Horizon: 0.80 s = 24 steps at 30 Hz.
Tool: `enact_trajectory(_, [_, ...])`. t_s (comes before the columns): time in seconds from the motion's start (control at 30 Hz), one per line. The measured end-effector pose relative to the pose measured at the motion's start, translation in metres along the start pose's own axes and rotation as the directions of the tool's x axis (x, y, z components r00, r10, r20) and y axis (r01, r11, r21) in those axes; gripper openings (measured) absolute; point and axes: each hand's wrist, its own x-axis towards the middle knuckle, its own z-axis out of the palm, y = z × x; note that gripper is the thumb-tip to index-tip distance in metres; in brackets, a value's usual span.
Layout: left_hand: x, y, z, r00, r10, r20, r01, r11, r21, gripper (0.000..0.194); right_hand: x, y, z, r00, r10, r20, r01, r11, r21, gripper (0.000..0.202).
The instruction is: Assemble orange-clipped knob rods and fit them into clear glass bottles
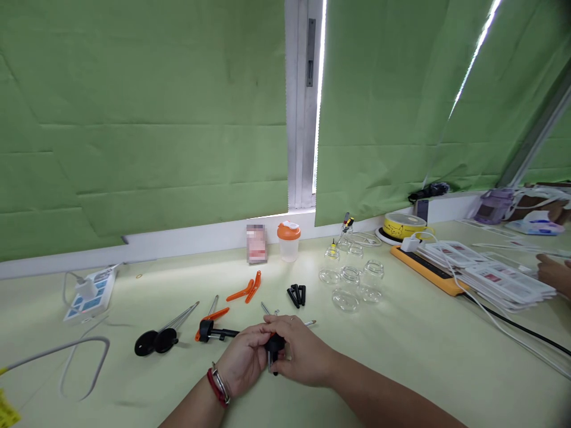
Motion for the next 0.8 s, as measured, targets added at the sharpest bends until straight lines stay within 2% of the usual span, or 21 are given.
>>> enact_trajectory(0.2, [0.0006, 0.0008, -0.0019, 1.000, 0.018, -0.019, -0.018, 1.000, -0.001, 0.028, 0.0003, -0.0019, -0.0015, 0.997, -0.066, -0.035, 0.066, 0.998, 0.016, 0.054])
enact_trajectory(0.47, [-0.0011, 0.0016, -0.0027, 0.997, -0.030, 0.066, 0.027, 0.999, 0.045, 0.034, 0.0019, 0.0019, -0.0009, 0.991, -0.129, -0.016, 0.127, 0.988, -0.087, 0.037])
enact_trajectory(0.63, [-0.0049, 0.0042, 0.0012, 0.996, -0.049, 0.076, 0.035, 0.983, 0.178, 0.042, 0.0017, -0.0004, -0.0003, 0.989, -0.147, 0.033, 0.151, 0.974, -0.170, 0.030])
enact_trajectory(0.8, [-0.0071, 0.0079, 0.0065, 0.992, -0.065, 0.107, 0.027, 0.945, 0.326, 0.032, 0.0018, -0.0025, -0.0018, 0.983, -0.172, 0.062, 0.182, 0.954, -0.240, 0.030])
